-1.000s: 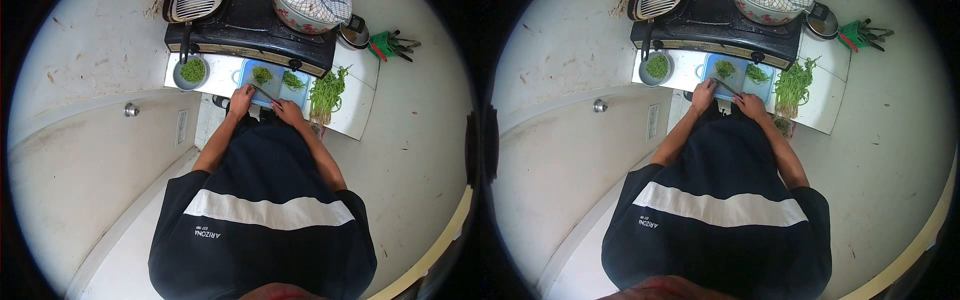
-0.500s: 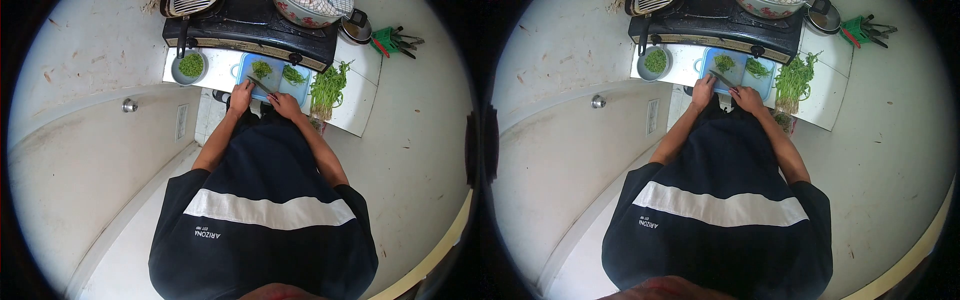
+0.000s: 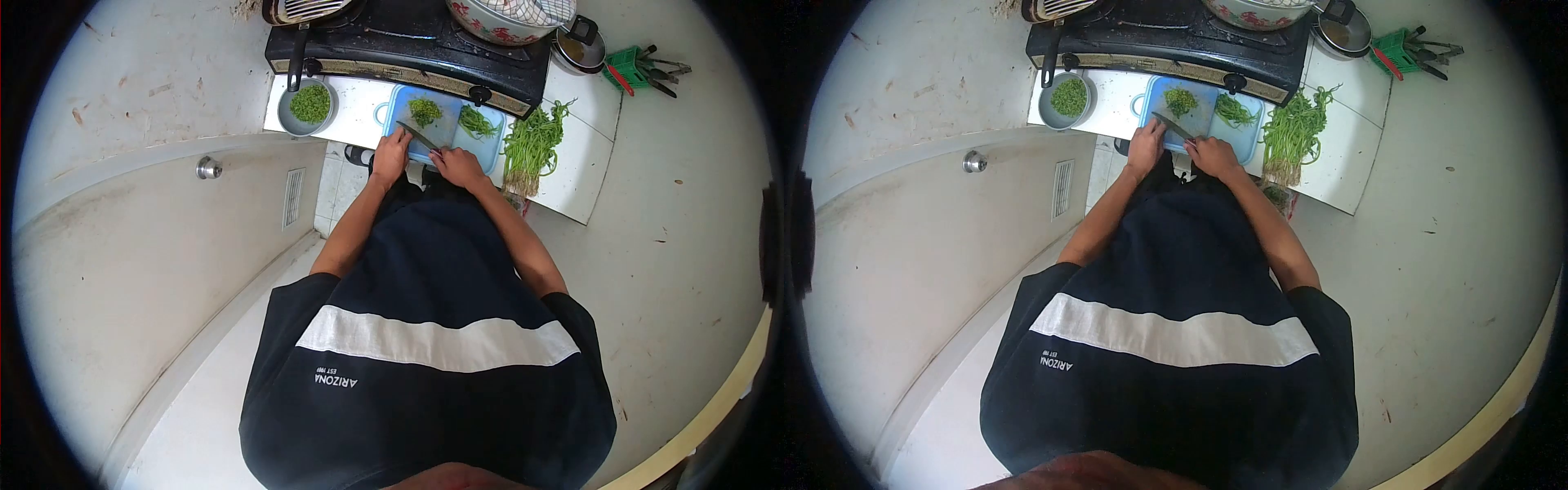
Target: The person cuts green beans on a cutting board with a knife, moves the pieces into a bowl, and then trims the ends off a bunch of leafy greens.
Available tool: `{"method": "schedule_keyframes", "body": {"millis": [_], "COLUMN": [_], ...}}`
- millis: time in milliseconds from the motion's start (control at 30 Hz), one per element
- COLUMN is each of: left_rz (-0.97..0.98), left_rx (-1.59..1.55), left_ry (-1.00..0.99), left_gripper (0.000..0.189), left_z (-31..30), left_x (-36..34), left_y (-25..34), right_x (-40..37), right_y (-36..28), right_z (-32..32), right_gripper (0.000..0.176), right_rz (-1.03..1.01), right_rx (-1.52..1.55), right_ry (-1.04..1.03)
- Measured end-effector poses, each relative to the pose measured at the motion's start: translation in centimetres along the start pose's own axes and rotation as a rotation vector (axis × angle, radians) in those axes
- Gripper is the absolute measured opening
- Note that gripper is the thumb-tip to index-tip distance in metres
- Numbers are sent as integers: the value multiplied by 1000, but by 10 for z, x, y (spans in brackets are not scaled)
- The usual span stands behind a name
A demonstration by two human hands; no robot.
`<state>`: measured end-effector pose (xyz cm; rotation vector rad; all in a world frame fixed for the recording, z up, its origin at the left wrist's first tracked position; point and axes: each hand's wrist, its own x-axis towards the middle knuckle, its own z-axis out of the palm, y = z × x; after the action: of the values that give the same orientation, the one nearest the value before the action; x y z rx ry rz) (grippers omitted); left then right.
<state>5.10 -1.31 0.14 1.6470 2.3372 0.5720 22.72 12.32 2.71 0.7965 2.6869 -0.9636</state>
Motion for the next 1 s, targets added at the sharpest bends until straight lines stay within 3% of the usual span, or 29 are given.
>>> {"method": "schedule_keyframes", "body": {"millis": [600,1000], "left_rz": [9,28], "left_rx": [-63,-129], "left_ry": [-16,37], "left_gripper": [42,36], "left_z": [-8,-6], "left_x": [-3,-6], "left_y": [-7,-11], "right_x": [-1,-4], "right_y": [1,8], "right_z": [4,6], "right_gripper": [59,60], "right_rz": [24,39], "right_rx": [-37,80], "right_ry": [-40,-75]}}
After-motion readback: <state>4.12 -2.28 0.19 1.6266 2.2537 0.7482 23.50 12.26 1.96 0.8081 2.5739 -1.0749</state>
